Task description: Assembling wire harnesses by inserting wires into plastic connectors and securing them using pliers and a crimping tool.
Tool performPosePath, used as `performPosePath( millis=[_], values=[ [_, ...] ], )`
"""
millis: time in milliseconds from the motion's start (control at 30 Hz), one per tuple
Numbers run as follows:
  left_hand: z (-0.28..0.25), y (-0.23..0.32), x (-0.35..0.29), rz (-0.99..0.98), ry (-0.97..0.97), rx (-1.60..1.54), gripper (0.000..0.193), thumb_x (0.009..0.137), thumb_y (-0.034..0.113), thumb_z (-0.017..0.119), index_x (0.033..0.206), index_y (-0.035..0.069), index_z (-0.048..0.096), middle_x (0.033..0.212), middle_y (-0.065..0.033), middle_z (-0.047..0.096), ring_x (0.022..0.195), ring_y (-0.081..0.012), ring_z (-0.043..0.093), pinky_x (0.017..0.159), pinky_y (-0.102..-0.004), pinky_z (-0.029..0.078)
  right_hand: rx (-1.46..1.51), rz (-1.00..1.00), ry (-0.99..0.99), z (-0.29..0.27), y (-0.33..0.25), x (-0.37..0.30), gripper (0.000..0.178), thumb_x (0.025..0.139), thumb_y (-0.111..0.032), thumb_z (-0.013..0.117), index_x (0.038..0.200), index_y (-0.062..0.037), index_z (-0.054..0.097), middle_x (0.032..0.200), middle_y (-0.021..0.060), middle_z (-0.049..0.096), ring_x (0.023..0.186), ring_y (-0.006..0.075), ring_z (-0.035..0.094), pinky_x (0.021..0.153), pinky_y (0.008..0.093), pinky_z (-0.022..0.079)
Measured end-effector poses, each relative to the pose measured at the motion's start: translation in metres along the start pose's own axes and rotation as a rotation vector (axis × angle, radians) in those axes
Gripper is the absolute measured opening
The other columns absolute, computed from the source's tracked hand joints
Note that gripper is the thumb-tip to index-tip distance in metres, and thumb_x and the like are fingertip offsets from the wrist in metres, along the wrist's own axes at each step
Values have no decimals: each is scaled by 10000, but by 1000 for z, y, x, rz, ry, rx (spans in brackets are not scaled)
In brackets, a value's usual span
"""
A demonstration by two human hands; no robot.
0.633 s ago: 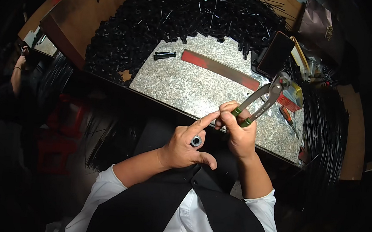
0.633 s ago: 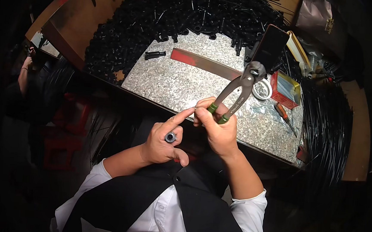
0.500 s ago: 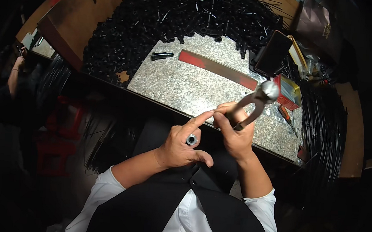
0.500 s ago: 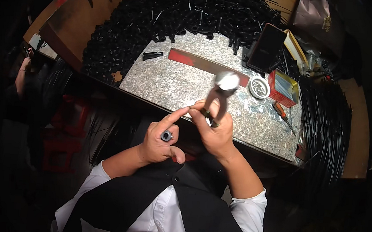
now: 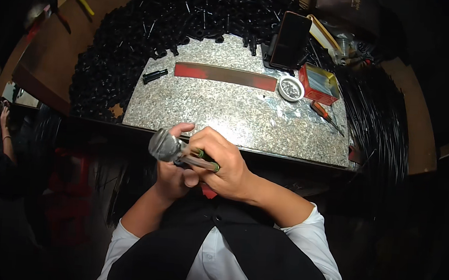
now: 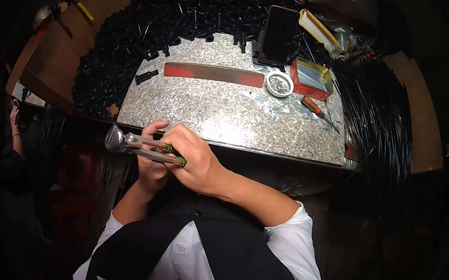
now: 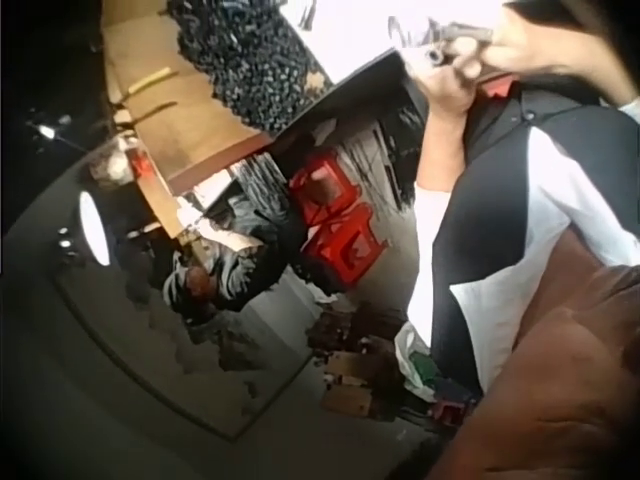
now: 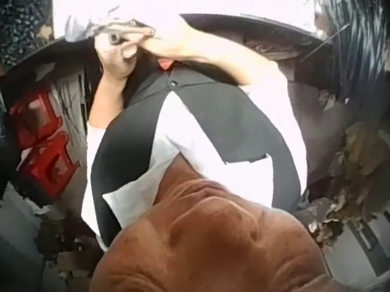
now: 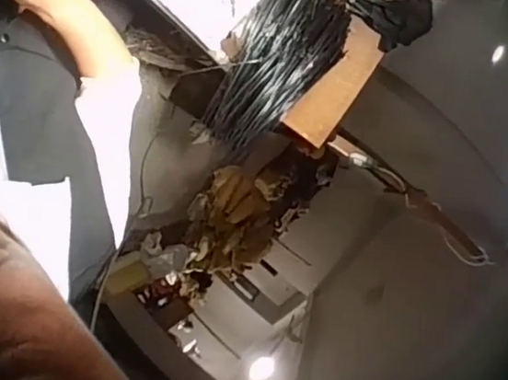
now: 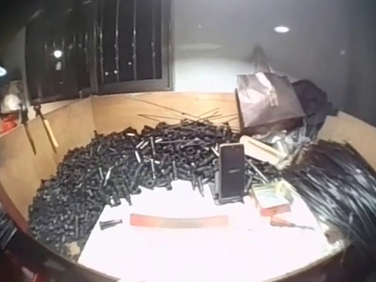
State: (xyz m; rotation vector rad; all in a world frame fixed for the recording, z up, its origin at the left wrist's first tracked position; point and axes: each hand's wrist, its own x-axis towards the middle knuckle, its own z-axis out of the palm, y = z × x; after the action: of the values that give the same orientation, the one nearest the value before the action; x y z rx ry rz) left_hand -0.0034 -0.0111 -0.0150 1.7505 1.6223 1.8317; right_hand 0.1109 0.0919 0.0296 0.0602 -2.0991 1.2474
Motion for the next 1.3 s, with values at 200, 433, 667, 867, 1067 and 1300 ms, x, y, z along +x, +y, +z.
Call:
performPosePath(
  millis=[200,433,667,867,1067,1300],
  values=[
    [-2,-3,-8,-141,30,-132,865,717,744,525,1025,-62,585,1266,-192,429,1023,-211,523,841,-334,436,-6,-22,3,4,1,-5,208,774,-22,628,973,-2,568,896,122,546,802,249,562,696,322,462],
    [2,4,-2,-157,52,-129,881,703,764,510,1012,-57,588,1234,-204,453,1011,-224,525,835,-342,438,-5,-8,24,5,5,-5,192,779,-17,612,964,0,566,869,120,548,764,245,570,667,314,466],
    [3,3,-1,-96,138,-84,953,655,715,604,1192,-60,468,1124,-163,558,1015,-214,564,826,-326,466,1,33,-37,1,-1,0,131,769,-9,582,898,-1,555,834,138,534,750,310,553,668,361,460],
    [-2,16,7,-194,-21,-154,1013,607,641,673,1280,-34,330,710,-58,632,670,-110,615,589,-237,473,86,158,-7,2,0,-4,140,771,35,556,907,24,587,794,130,519,687,259,533,620,324,437],
    [-6,14,4,-160,-24,-130,987,613,608,705,1275,-23,334,718,-74,638,670,-123,625,586,-238,475,32,120,-34,4,3,-3,124,786,10,577,908,4,599,732,112,473,620,241,475,563,321,393],
    [-8,30,10,-428,7,-246,1062,551,755,611,1229,-40,421,991,-86,584,854,-114,567,757,-268,462,3,168,-66,5,12,-12,143,733,27,597,872,7,571,769,122,522,661,256,525,591,327,435]
  ],
)
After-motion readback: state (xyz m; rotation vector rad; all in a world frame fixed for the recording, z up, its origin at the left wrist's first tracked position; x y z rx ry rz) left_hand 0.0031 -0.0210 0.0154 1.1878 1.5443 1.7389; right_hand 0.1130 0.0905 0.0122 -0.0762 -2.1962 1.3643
